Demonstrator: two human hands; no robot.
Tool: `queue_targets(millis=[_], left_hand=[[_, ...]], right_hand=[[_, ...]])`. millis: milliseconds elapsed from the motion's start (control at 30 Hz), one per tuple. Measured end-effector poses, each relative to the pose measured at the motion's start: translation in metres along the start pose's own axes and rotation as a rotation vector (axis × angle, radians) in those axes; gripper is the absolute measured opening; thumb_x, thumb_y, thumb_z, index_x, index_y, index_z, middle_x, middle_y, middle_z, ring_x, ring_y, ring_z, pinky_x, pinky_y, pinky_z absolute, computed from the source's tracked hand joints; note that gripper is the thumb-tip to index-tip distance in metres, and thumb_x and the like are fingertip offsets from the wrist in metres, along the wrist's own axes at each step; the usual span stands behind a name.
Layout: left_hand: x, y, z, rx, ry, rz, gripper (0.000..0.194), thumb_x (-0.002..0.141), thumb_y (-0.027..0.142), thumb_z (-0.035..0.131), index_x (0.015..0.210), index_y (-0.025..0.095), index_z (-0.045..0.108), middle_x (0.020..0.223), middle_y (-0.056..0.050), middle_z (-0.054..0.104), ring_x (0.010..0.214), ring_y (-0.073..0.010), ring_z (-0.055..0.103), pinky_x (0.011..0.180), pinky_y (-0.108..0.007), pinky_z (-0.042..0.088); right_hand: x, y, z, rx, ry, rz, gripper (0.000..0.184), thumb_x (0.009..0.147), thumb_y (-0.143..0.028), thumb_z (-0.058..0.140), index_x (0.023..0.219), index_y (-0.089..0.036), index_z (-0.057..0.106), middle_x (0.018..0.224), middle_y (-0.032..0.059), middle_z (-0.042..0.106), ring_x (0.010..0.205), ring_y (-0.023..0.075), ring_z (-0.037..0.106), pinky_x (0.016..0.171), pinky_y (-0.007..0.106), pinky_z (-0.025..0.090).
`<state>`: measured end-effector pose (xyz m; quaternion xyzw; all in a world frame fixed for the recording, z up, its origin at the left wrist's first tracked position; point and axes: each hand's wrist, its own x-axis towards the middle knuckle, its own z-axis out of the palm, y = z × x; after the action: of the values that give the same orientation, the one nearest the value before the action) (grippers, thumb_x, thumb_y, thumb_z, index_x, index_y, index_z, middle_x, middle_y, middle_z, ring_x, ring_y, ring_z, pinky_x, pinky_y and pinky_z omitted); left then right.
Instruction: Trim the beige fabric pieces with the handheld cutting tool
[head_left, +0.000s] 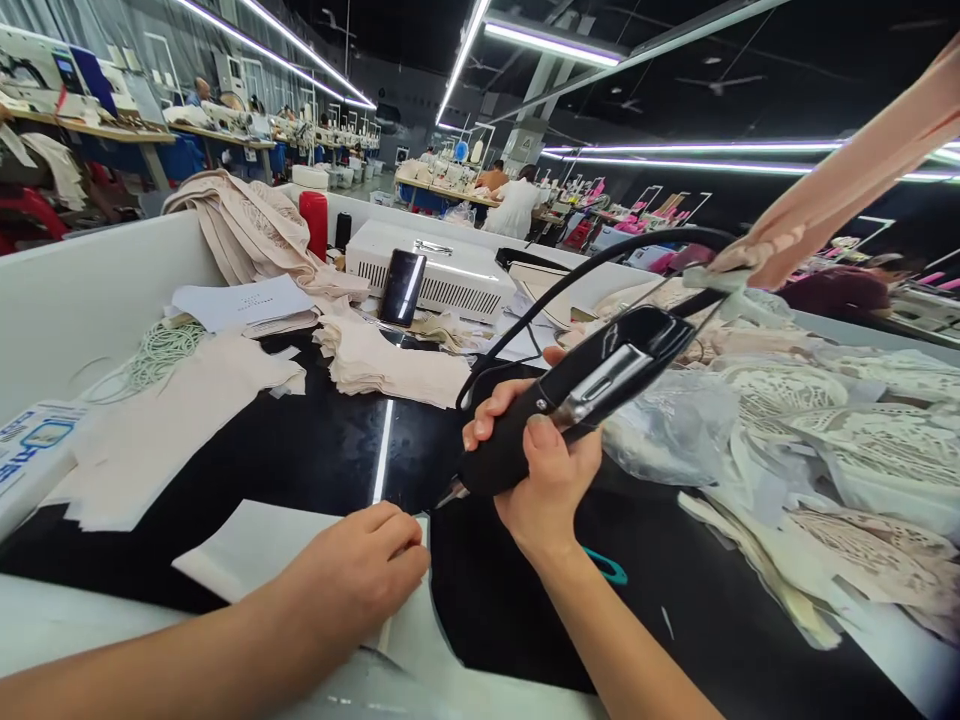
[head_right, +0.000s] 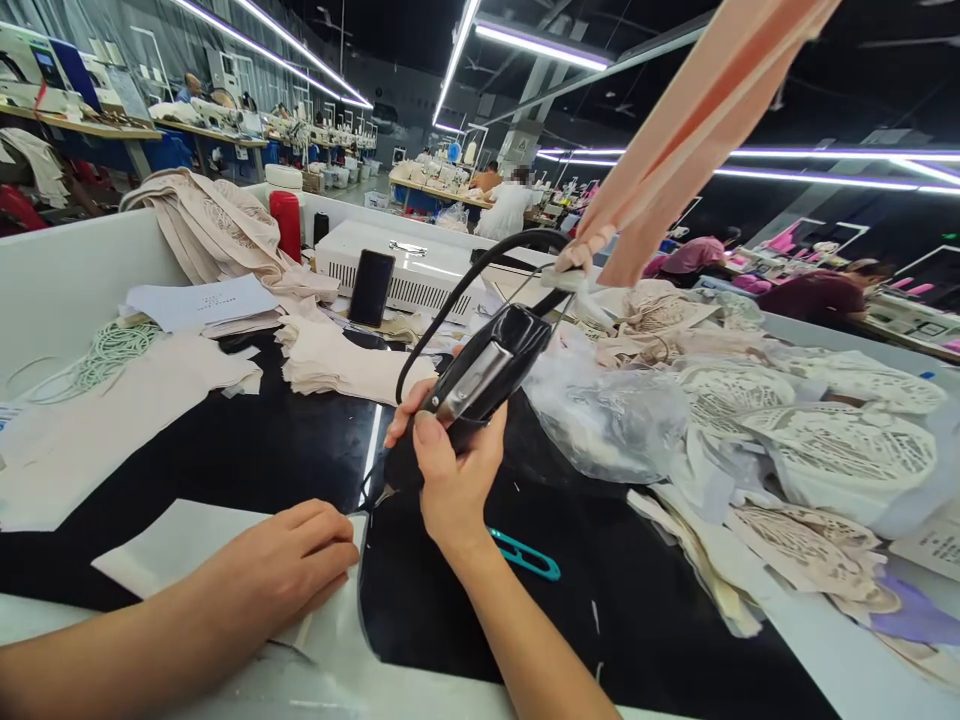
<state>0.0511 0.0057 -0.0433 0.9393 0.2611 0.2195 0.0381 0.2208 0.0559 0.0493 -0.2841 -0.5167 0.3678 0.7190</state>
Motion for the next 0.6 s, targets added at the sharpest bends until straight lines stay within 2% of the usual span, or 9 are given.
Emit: queue_targets(millis=[333, 467, 600], left_hand=[[-0.001, 0.004, -0.005, -0.014, 0.039, -0.009, 0.022, 0.103, 0.004, 0.046, 0.098, 0.019, 0.062, 0.095, -0.006, 0.065, 0.090, -0.0197, 0.064, 0.082, -0.031, 0.057], [0.000, 0.005, -0.009, -0.018, 0.071, 0.003, 0.020, 0.103, 0.005, 0.048, 0.097, 0.016, 0.063, 0.094, -0.005, 0.066, 0.088, -0.0199, 0.065, 0.080, -0.030, 0.057], [0.000, 0.006, -0.014, -0.009, 0.047, 0.006, 0.020, 0.103, 0.004, 0.048, 0.098, 0.016, 0.064, 0.095, -0.005, 0.067, 0.090, -0.0197, 0.066, 0.082, -0.029, 0.057]], right_hand=[[-0.002, -0.001, 0.004, 0.078, 0.018, 0.051, 0.051, 0.073, -0.050, 0.082, 0.114, -0.031, 0.057, 0.073, -0.0070, 0.059, 0.049, 0.0105, 0.050, 0.044, 0.024, 0.046], [-0.002, -0.001, 0.006, 0.118, 0.004, 0.074, 0.054, 0.072, -0.054, 0.084, 0.114, -0.031, 0.058, 0.072, -0.0066, 0.059, 0.049, 0.0108, 0.051, 0.043, 0.024, 0.046], [-0.002, -0.002, 0.006, 0.170, -0.005, 0.078, 0.055, 0.072, -0.052, 0.085, 0.115, -0.031, 0.058, 0.072, -0.0064, 0.062, 0.050, 0.0120, 0.055, 0.043, 0.024, 0.047]])
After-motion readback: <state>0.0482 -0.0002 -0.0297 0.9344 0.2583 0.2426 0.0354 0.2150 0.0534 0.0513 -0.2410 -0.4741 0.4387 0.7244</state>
